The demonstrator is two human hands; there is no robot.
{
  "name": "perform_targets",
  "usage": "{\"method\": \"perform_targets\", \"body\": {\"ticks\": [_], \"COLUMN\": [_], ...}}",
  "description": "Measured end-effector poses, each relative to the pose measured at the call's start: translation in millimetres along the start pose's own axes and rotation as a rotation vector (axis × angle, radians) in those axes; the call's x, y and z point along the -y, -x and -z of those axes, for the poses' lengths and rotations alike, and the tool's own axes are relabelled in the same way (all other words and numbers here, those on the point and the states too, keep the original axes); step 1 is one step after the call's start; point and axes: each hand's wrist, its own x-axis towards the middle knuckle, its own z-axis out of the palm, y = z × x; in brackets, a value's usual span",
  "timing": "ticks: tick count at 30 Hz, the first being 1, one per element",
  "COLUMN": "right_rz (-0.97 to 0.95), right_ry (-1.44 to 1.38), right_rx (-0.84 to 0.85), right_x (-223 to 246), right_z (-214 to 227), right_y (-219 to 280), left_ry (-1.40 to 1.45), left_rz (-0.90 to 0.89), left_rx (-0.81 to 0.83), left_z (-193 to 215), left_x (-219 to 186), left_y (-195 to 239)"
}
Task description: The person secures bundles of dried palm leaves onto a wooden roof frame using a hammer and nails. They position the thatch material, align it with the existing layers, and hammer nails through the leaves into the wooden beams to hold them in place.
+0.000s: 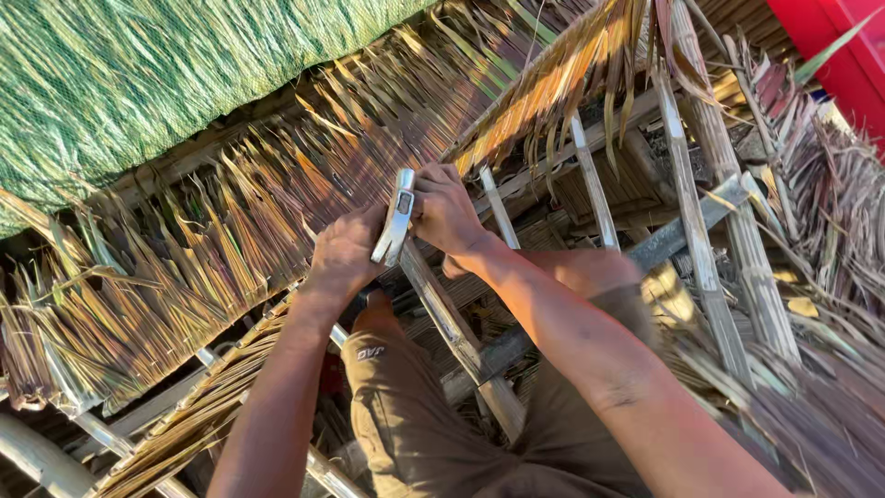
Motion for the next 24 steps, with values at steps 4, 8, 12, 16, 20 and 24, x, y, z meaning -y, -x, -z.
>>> {"method": "perform_targets", "body": {"ticks": [4, 8, 12, 16, 20, 24], "right_rz": [-0.145, -0.345, -0.486, -0.608, -0.415, -0.381], "right_ry": [-0.095, -0.313, -0.323, -0.598, -0.518, -0.323], "right_rx": [-0.021, -0.1, -0.367, -0.28, -0.308, -0.115], "right_x": [14, 24, 40, 16, -44, -85], "right_z": [1, -3, -6, -7, -5, 8], "right_y": [-9, -14, 2, -11, -69, -101], "left_ry": [0.032, -0.012, 0.047, 0.008, 0.147, 0.259], "left_rz": [0.117, 0.291, 0.307, 0.37, 0.276, 0.267], "left_rx": [-0.063, -0.04, -0.032, -0.088, -0.181, -0.22], "left_z": [-1, 4, 11, 16, 22, 19], "left_x": [-2, -6, -19, -20, 0, 23], "left_y": [5, -15, -38, -89, -162, -227]}}
